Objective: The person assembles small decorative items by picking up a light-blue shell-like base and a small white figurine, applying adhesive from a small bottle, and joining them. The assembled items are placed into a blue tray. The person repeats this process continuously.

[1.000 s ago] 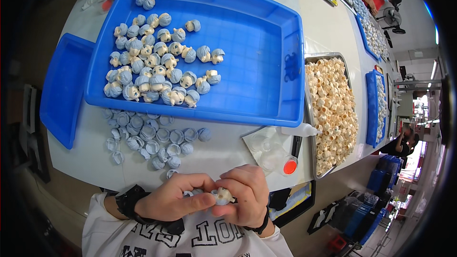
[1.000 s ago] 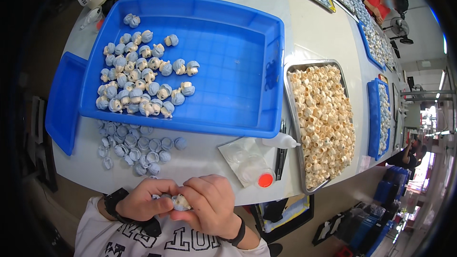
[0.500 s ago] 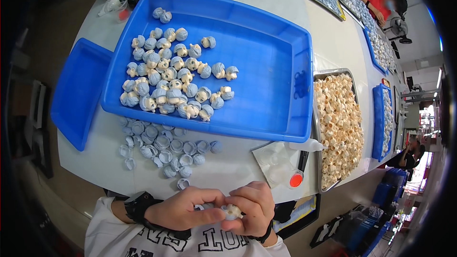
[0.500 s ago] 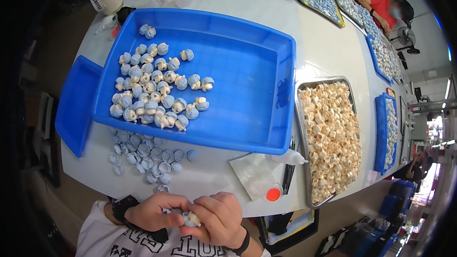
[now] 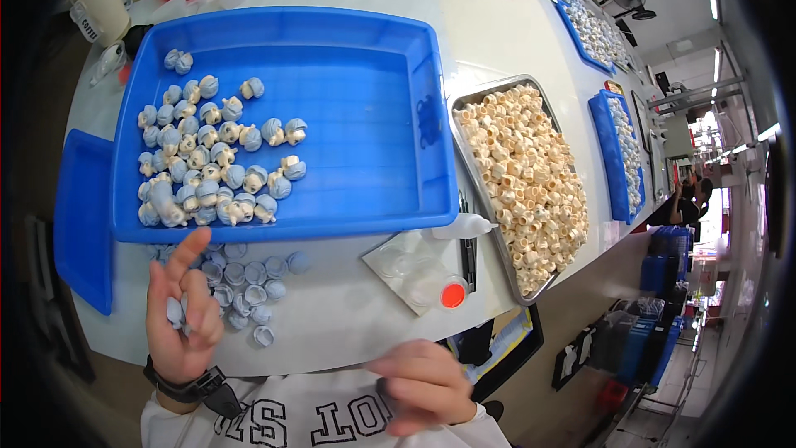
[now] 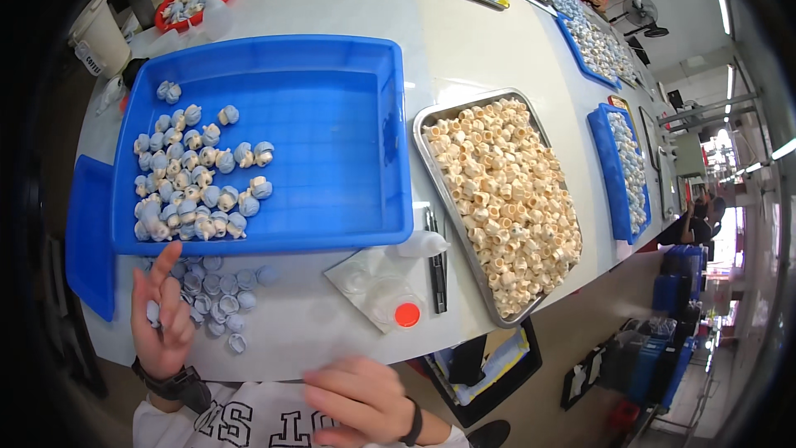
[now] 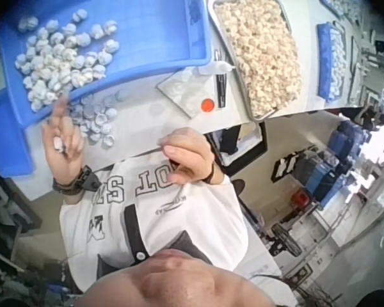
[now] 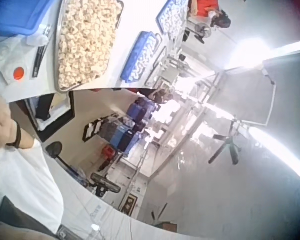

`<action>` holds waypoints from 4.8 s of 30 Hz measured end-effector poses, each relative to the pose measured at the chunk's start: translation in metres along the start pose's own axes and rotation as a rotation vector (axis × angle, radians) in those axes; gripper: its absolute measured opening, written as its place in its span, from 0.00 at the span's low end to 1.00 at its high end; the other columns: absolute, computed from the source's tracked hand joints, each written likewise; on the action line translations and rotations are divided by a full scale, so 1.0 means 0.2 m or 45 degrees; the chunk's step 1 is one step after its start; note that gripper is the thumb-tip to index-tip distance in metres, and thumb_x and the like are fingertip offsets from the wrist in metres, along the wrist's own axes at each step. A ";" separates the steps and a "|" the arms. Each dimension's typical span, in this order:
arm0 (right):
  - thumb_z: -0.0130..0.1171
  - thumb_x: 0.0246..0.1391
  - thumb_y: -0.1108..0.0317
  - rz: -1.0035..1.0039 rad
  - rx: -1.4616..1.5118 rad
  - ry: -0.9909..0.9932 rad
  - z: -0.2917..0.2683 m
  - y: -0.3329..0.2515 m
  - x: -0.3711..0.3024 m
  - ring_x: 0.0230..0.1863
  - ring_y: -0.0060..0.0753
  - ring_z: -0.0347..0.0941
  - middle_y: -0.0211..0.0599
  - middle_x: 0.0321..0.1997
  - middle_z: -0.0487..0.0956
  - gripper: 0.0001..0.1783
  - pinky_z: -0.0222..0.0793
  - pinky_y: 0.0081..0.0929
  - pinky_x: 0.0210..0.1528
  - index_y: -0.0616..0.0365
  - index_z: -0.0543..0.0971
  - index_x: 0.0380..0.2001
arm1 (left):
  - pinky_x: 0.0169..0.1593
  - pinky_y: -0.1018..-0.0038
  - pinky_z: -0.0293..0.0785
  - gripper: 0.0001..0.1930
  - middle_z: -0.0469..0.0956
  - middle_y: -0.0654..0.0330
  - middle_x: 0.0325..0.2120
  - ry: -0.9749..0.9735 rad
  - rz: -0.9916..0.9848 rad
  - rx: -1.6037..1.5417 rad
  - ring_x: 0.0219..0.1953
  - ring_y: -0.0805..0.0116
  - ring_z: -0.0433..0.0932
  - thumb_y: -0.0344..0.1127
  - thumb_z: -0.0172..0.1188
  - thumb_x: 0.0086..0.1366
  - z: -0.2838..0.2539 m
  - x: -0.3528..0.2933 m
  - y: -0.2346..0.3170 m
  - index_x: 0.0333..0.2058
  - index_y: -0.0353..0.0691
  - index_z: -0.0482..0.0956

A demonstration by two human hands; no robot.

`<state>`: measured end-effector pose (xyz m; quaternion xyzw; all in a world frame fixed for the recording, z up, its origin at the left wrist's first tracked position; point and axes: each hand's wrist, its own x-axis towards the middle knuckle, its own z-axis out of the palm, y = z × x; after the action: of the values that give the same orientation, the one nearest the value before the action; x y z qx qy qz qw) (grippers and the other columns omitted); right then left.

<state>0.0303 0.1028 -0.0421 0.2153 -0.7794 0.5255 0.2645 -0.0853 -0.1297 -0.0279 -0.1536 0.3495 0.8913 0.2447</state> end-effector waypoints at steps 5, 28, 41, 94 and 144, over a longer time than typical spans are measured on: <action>0.49 0.52 0.73 0.170 -0.851 0.766 -0.42 -0.03 0.19 0.27 0.30 0.71 0.40 0.23 0.75 0.07 0.62 0.19 0.26 0.66 0.74 0.26 | 0.13 0.78 0.52 0.25 0.58 0.63 0.11 -0.480 -0.064 0.328 0.10 0.74 0.55 0.52 0.35 0.67 -0.14 -0.06 -0.11 0.21 0.38 0.64; 0.51 0.49 0.73 0.703 -1.082 -0.389 -1.05 0.66 0.65 0.26 0.24 0.67 0.36 0.25 0.73 0.10 0.64 0.20 0.29 0.59 0.74 0.37 | 0.20 0.85 0.56 0.18 0.66 0.62 0.23 -0.452 -0.432 0.322 0.18 0.81 0.59 0.37 0.42 0.66 -0.05 -0.11 -0.13 0.51 0.35 0.62; 0.60 0.36 0.83 0.903 -0.267 0.161 -0.55 -0.22 0.13 0.34 0.30 0.70 0.46 0.38 0.71 0.15 0.70 0.21 0.34 0.66 0.73 0.32 | 0.30 0.83 0.64 0.18 0.72 0.55 0.31 -0.630 -0.400 0.458 0.27 0.78 0.67 0.31 0.46 0.63 -0.06 -0.12 -0.13 0.50 0.33 0.55; 0.65 0.31 0.79 0.724 -0.940 -0.140 -0.30 -0.04 0.11 0.31 0.36 0.68 0.35 0.30 0.74 0.18 0.63 0.27 0.32 0.58 0.77 0.32 | 0.33 0.85 0.64 0.18 0.75 0.63 0.28 -0.443 -0.221 0.716 0.29 0.83 0.69 0.32 0.66 0.50 -0.06 -0.09 -0.18 0.39 0.31 0.73; 0.63 0.38 0.57 0.267 -0.197 -0.307 0.12 0.00 0.22 0.31 0.40 0.72 0.38 0.35 0.75 0.28 0.66 0.27 0.33 0.63 0.74 0.42 | 0.39 0.82 0.65 0.14 0.73 0.62 0.30 -0.518 -0.309 0.752 0.35 0.79 0.69 0.39 0.58 0.59 0.01 -0.08 -0.16 0.37 0.33 0.72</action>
<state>-0.0087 0.0780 -0.0219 0.1733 -0.8618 0.4589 0.1288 -0.0551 -0.1128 -0.0366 0.0635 0.5150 0.7289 0.4466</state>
